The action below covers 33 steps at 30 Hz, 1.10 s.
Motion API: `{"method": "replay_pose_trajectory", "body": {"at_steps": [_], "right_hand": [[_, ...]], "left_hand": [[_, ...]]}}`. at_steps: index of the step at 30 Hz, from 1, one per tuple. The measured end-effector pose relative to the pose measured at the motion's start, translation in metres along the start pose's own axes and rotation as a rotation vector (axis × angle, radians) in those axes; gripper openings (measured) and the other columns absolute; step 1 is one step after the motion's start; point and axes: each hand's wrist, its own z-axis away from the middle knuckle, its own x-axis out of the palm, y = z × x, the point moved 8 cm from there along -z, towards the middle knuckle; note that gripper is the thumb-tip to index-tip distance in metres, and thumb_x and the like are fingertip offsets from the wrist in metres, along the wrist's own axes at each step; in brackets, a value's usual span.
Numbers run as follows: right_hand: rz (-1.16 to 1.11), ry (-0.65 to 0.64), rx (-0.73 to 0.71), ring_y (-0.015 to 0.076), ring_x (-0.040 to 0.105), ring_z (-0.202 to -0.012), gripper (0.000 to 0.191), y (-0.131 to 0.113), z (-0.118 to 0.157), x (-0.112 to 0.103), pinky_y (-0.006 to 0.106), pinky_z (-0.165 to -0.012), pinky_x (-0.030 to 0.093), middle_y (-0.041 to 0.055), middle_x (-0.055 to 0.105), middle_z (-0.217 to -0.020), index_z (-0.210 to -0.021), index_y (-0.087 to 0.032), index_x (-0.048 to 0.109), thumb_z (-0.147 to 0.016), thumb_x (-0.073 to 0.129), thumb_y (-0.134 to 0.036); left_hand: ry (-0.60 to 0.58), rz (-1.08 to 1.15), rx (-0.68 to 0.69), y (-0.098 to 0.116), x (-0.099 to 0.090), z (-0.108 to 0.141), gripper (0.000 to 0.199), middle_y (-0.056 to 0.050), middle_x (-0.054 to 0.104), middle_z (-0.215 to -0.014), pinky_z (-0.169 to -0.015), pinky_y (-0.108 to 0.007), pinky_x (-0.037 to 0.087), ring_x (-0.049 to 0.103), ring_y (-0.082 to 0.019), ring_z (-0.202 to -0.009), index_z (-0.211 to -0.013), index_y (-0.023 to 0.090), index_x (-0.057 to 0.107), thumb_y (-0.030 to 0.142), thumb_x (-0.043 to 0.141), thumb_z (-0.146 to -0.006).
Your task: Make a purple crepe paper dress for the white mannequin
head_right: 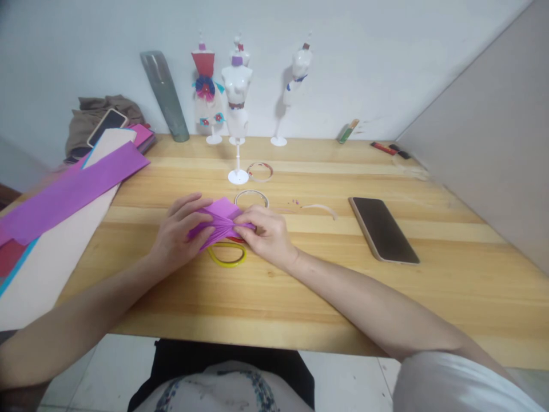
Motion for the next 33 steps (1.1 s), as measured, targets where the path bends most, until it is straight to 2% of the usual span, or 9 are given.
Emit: {"method": "replay_pose_trajectory", "body": {"at_steps": [5, 15, 21, 27, 33], "right_hand": [[0.007, 0.003, -0.020, 0.0162, 0.067, -0.069, 0.008, -0.001, 0.000, 0.000, 0.030, -0.064, 0.054, 0.0032, 0.072, -0.076, -0.081, -0.022, 0.073, -0.083, 0.071, -0.015], [-0.001, -0.021, 0.006, 0.0174, 0.067, -0.070, 0.008, 0.000, 0.000, 0.002, 0.032, -0.066, 0.056, 0.0035, 0.072, -0.076, -0.081, -0.023, 0.073, -0.084, 0.069, -0.018], [0.008, -0.033, -0.002, 0.0167, 0.067, -0.069, 0.008, -0.001, 0.000, 0.003, 0.032, -0.065, 0.056, 0.0035, 0.072, -0.076, -0.080, -0.023, 0.073, -0.084, 0.069, -0.018], [0.015, -0.045, -0.005, 0.0161, 0.067, -0.069, 0.008, -0.001, 0.000, 0.004, 0.031, -0.064, 0.055, 0.0030, 0.072, -0.076, -0.080, -0.023, 0.072, -0.085, 0.068, -0.017], [0.011, -0.031, -0.061, 0.0149, 0.067, -0.069, 0.008, -0.006, -0.001, 0.003, 0.028, -0.063, 0.055, 0.0030, 0.071, -0.075, -0.082, -0.021, 0.071, -0.085, 0.069, -0.014]], "left_hand": [[0.018, -0.006, 0.012, 0.000, -0.002, 0.001, 0.010, -0.008, 0.072, -0.118, -0.102, -0.046, 0.050, 0.060, -0.026, -0.120, -0.088, 0.022, 0.069, 0.022, 0.059, -0.091], [0.086, -0.080, 0.086, 0.004, -0.005, 0.002, 0.008, -0.009, 0.073, -0.116, -0.099, -0.045, 0.053, 0.061, -0.026, -0.118, -0.093, 0.021, 0.070, 0.021, 0.062, -0.090], [0.046, -0.069, 0.043, 0.001, -0.003, 0.001, 0.010, -0.008, 0.072, -0.117, -0.102, -0.046, 0.051, 0.060, -0.026, -0.120, -0.086, 0.021, 0.070, 0.021, 0.061, -0.091], [0.050, -0.059, 0.037, 0.001, -0.003, 0.002, 0.007, -0.008, 0.072, -0.117, -0.101, -0.046, 0.052, 0.060, -0.026, -0.120, -0.088, 0.022, 0.070, 0.023, 0.063, -0.090], [0.087, -0.042, 0.128, 0.010, -0.006, 0.001, 0.009, -0.009, 0.073, -0.115, -0.100, -0.044, 0.051, 0.062, -0.025, -0.118, -0.097, 0.020, 0.067, 0.019, 0.062, -0.090]]}}
